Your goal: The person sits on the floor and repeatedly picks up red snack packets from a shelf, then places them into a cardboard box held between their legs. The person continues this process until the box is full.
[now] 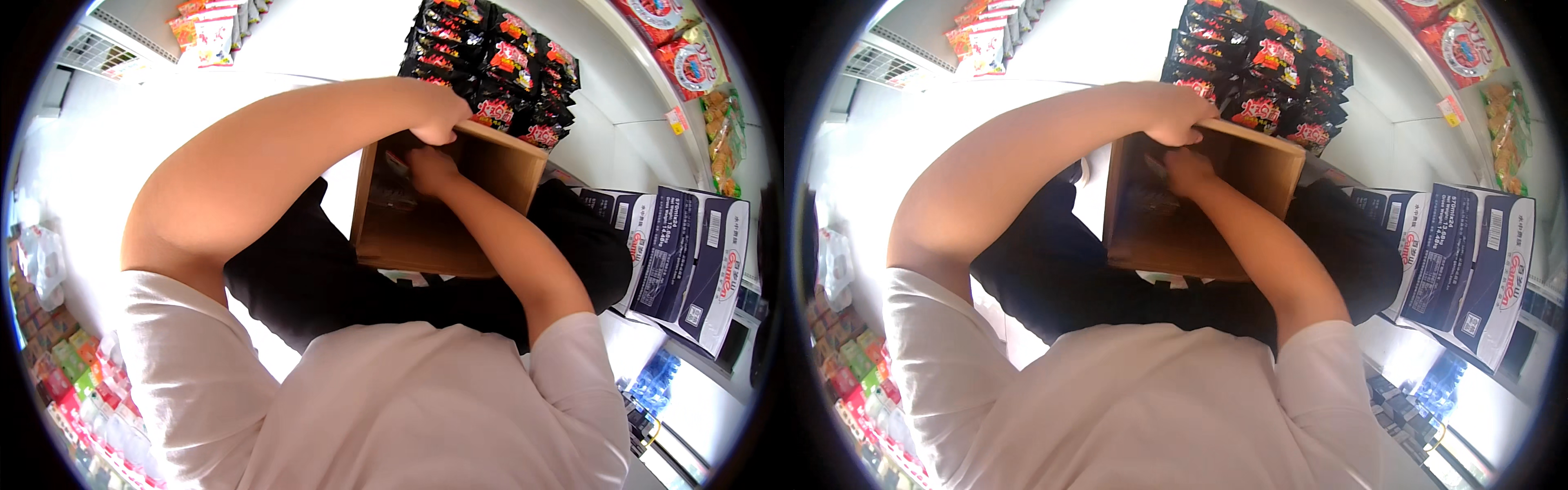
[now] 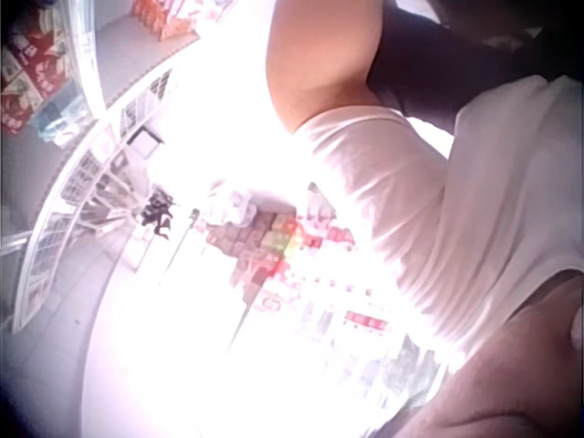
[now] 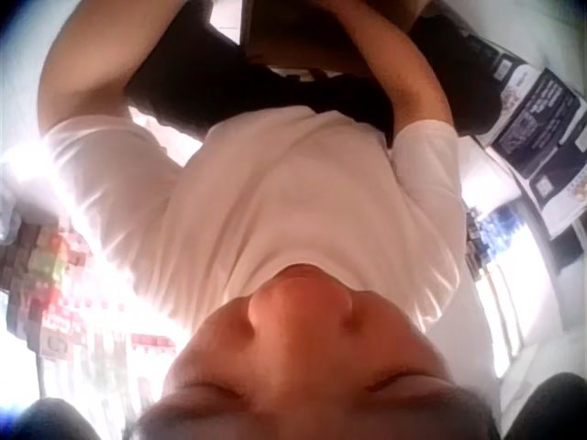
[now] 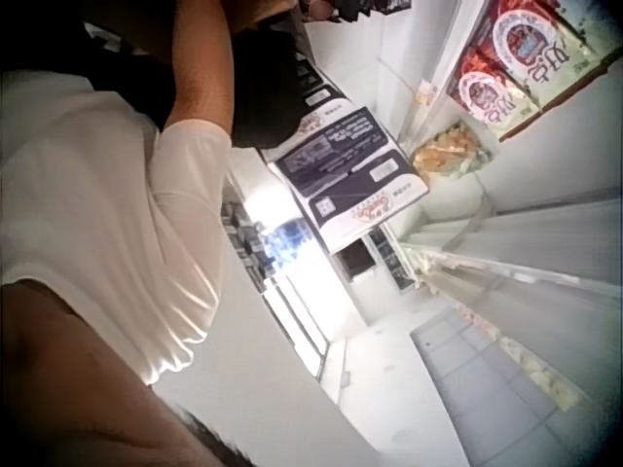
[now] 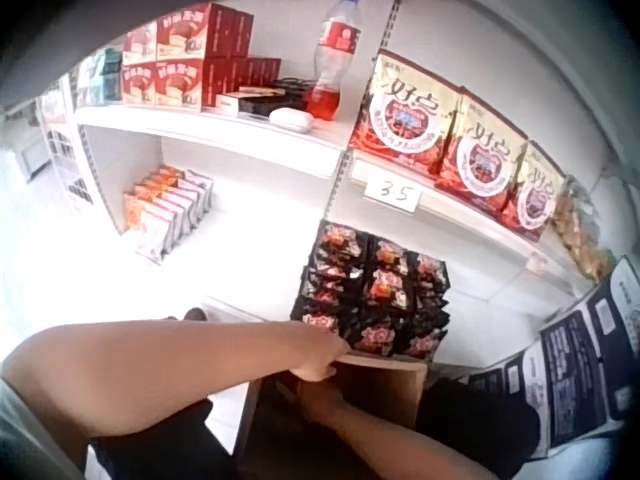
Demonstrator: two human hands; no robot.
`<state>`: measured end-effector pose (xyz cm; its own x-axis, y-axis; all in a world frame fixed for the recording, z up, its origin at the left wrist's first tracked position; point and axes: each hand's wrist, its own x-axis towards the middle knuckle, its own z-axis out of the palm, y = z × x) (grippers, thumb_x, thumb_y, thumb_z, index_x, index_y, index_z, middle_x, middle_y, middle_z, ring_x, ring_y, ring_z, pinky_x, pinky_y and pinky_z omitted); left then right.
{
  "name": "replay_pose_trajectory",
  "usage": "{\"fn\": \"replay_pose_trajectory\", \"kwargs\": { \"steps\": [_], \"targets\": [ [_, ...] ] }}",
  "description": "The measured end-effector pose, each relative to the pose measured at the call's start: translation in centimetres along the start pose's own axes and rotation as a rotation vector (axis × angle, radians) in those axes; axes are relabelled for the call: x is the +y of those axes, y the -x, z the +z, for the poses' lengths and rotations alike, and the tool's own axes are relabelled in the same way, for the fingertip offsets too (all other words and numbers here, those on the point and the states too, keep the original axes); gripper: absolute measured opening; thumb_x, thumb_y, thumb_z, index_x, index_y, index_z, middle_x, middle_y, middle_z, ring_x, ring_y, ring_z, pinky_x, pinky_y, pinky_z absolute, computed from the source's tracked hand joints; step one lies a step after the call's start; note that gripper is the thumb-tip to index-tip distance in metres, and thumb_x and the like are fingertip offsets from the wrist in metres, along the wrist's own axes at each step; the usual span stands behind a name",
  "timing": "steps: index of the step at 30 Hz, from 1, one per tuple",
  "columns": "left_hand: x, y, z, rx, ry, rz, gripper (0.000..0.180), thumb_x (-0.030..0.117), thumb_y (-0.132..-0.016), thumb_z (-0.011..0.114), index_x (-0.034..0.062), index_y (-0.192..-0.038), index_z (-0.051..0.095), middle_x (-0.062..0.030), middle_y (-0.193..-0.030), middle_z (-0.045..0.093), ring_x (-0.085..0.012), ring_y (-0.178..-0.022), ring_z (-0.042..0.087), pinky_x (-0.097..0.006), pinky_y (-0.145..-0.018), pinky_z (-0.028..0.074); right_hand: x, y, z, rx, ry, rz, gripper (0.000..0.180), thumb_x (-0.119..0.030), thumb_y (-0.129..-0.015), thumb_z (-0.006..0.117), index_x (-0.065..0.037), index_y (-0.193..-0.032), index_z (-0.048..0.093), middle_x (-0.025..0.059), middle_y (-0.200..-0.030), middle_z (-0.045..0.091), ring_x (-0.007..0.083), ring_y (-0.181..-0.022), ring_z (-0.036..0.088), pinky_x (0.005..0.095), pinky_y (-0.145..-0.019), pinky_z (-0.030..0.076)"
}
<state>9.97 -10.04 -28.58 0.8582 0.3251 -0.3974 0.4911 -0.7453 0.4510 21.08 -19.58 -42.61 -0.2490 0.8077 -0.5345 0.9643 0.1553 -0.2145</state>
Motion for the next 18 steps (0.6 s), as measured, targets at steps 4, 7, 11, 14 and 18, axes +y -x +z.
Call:
{"fn": "replay_pose_trajectory", "kwargs": {
  "steps": [4,7,11,14,18],
  "targets": [
    [-0.2,0.1,0.0,-0.017,-0.039,-0.043,0.04,0.026,-0.097,0.057,0.0119,-0.134,0.056,-0.0161,-0.121,0.066,-0.0357,-0.117,0.061,-0.048,-0.098,0.049,-1.4,-2.5,3.2,-0.086,0.09,-0.06,0.022,-0.01,-0.084,0.065,-0.006,-0.104,0.072,0.0202,-0.109,0.071,0.0377,-0.106,0.068,0.0473,-0.088,0.056],
    [-0.1,0.1,0.0,-0.023,-0.026,-0.056,0.039,0.024,-0.098,0.055,0.0131,-0.136,0.055,-0.0151,-0.124,0.065,-0.0347,-0.119,0.06,-0.048,-0.1,0.048,-1.4,-2.5,6.4,-0.074,0.094,-0.046,0.019,-0.013,-0.086,0.062,-0.007,-0.099,0.073,0.0191,-0.108,0.071,0.0366,-0.104,0.069,0.0475,-0.087,0.056],
    [-0.9,0.5,0.0,-0.035,0.021,-0.039,0.04,0.023,-0.098,0.055,0.0145,-0.138,0.054,-0.015,-0.128,0.063,-0.0344,-0.122,0.059,-0.049,-0.101,0.047,-1.5,-1.4,7.9,-0.025,-0.007,-0.108,0.021,-0.018,-0.088,0.06,-0.008,-0.099,0.075,0.0195,-0.106,0.072,0.0357,-0.1,0.07,0.0477,-0.088,0.056],
    [-1.3,0.2,0.4,-0.022,0.016,0.012,0.042,0.02,-0.097,0.057,0.0152,-0.139,0.054,-0.0155,-0.128,0.062,-0.0349,-0.121,0.059,-0.049,-0.101,0.047,-0.2,-2.0,8.4,0.057,-0.373,0.056,0.027,-0.028,-0.088,0.064,-0.006,-0.104,0.072,0.021,-0.106,0.071,0.0367,-0.099,0.069,0.0452,-0.087,0.055],
    [-1.4,0.2,0.6,0.054,0.057,0.063,0.039,0.019,-0.094,0.059,0.0127,-0.133,0.061,-0.0133,-0.124,0.067,-0.0341,-0.119,0.061,-0.047,-0.098,0.049,3.4,-3.5,11.3,0.22,-0.729,0.172,0.036,-0.036,-0.092,0.067,-0.007,-0.112,0.069,0.0195,-0.111,0.071,0.0329,-0.106,0.068,0.0417,-0.091,0.052]
  ]
}}
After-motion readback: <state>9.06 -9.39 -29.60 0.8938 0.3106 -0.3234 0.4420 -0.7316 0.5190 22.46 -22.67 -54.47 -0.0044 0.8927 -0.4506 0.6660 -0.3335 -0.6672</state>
